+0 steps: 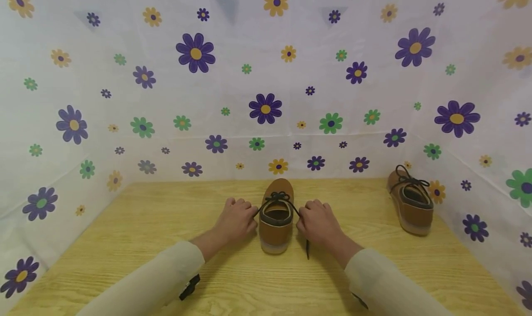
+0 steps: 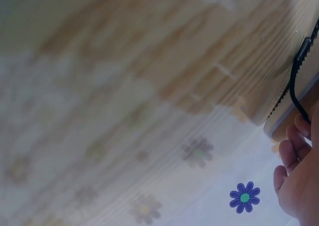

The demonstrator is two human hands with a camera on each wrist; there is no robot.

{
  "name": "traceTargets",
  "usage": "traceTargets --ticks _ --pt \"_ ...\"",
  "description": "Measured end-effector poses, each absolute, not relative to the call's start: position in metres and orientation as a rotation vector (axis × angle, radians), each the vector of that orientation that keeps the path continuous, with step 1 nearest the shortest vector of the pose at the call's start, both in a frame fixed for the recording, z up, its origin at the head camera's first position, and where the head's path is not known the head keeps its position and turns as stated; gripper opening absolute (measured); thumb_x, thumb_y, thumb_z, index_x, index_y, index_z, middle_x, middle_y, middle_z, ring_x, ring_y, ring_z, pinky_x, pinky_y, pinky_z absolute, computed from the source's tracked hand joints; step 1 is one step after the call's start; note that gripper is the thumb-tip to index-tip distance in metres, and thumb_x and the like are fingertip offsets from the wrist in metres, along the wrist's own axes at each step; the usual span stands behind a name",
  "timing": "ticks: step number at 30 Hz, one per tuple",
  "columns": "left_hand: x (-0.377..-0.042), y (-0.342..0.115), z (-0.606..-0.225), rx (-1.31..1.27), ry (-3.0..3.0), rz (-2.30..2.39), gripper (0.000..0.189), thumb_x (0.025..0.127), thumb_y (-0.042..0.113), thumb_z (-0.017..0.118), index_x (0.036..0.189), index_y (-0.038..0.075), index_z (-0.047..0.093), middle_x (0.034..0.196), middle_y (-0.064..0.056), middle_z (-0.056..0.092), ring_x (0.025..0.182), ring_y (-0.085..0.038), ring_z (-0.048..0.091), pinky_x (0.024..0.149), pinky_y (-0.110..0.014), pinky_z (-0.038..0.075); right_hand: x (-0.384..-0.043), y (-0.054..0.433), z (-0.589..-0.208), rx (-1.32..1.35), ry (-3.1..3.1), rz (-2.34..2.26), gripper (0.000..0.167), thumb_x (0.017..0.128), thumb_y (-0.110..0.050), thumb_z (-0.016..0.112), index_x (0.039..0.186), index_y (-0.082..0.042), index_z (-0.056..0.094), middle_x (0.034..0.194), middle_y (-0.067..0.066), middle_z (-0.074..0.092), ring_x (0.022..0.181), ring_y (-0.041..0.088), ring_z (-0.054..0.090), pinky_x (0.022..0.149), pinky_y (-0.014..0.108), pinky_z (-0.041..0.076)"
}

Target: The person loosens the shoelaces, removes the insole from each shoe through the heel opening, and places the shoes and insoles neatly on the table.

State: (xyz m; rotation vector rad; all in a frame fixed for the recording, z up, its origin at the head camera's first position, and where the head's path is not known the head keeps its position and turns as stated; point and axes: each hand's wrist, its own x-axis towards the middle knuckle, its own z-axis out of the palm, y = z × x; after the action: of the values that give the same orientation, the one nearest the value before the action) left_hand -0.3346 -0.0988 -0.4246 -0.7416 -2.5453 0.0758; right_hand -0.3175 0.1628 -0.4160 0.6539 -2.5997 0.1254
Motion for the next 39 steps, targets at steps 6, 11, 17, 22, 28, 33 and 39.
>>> traceTargets --ticks 6,11,17,22,28,33,39 --pt "-0.3351 -0.0986 -0.4244 -0.743 -2.566 0.079 0.011 0.093 0.026 0.062 0.099 0.018 0.066 0.085 0.002 0.061 0.077 -0.019 0.048 0.081 -0.041 0.033 -0.3173 0.1629 -0.4162 0.650 -2.592 0.118 0.014 0.089 -0.016 0.060 0.075 -0.012 0.058 0.083 0.002 0.058 0.076 0.021 0.051 0.066 0.036 0.038" --pt "-0.3354 -0.0984 -0.4246 -0.742 -2.573 0.079 0.011 0.094 0.027 0.061 0.099 0.018 0.066 0.088 0.001 0.064 0.078 -0.019 0.049 0.081 -0.041 0.034 -0.3168 0.1631 -0.4156 0.649 -2.596 0.112 0.016 0.089 -0.016 0.060 0.074 -0.013 0.056 0.079 0.001 0.056 0.073 0.020 0.048 0.065 0.036 0.038" --pt "-0.3359 -0.0983 -0.4253 -0.740 -2.568 0.077 0.009 0.093 0.027 0.061 0.093 0.018 0.064 0.084 0.002 0.062 0.075 -0.019 0.048 0.080 -0.040 0.033 -0.3178 0.1639 -0.4140 0.666 -2.624 0.114 0.019 0.089 -0.017 0.058 0.072 -0.015 0.052 0.068 -0.003 0.047 0.066 0.016 0.045 0.062 0.035 0.040" --pt "-0.3368 -0.0979 -0.4257 -0.735 -2.564 0.092 0.009 0.093 0.027 0.062 0.093 0.018 0.063 0.082 0.002 0.062 0.073 -0.018 0.047 0.079 -0.039 0.033 -0.3193 0.1643 -0.4142 0.676 -2.643 0.162 0.020 0.089 -0.016 0.057 0.071 -0.015 0.050 0.063 -0.005 0.046 0.062 0.014 0.043 0.061 0.035 0.041" --pt "-0.3357 -0.0970 -0.4240 -0.720 -2.579 0.101 0.010 0.093 0.028 0.062 0.092 0.018 0.062 0.080 0.003 0.060 0.071 -0.016 0.042 0.078 -0.038 0.032 -0.3196 0.1639 -0.4139 0.690 -2.636 0.181 0.022 0.089 -0.015 0.058 0.070 -0.015 0.049 0.061 -0.006 0.045 0.060 0.014 0.041 0.059 0.033 0.038" --pt "-0.3355 -0.0968 -0.4229 -0.714 -2.607 0.113 0.010 0.093 0.028 0.062 0.093 0.018 0.062 0.080 0.003 0.060 0.071 -0.017 0.042 0.077 -0.037 0.031 -0.3193 0.1630 -0.4133 0.695 -2.632 0.181 0.022 0.088 -0.015 0.059 0.068 -0.015 0.048 0.059 -0.006 0.044 0.058 0.013 0.041 0.057 0.032 0.038" --pt "-0.3349 -0.0974 -0.4221 -0.711 -2.639 0.127 0.010 0.092 0.026 0.061 0.097 0.018 0.065 0.080 0.003 0.062 0.069 -0.017 0.043 0.073 -0.036 0.027 -0.3189 0.1630 -0.4129 0.684 -2.677 0.146 0.023 0.086 -0.015 0.058 0.066 -0.015 0.047 0.059 -0.005 0.043 0.058 0.014 0.041 0.057 0.032 0.038"
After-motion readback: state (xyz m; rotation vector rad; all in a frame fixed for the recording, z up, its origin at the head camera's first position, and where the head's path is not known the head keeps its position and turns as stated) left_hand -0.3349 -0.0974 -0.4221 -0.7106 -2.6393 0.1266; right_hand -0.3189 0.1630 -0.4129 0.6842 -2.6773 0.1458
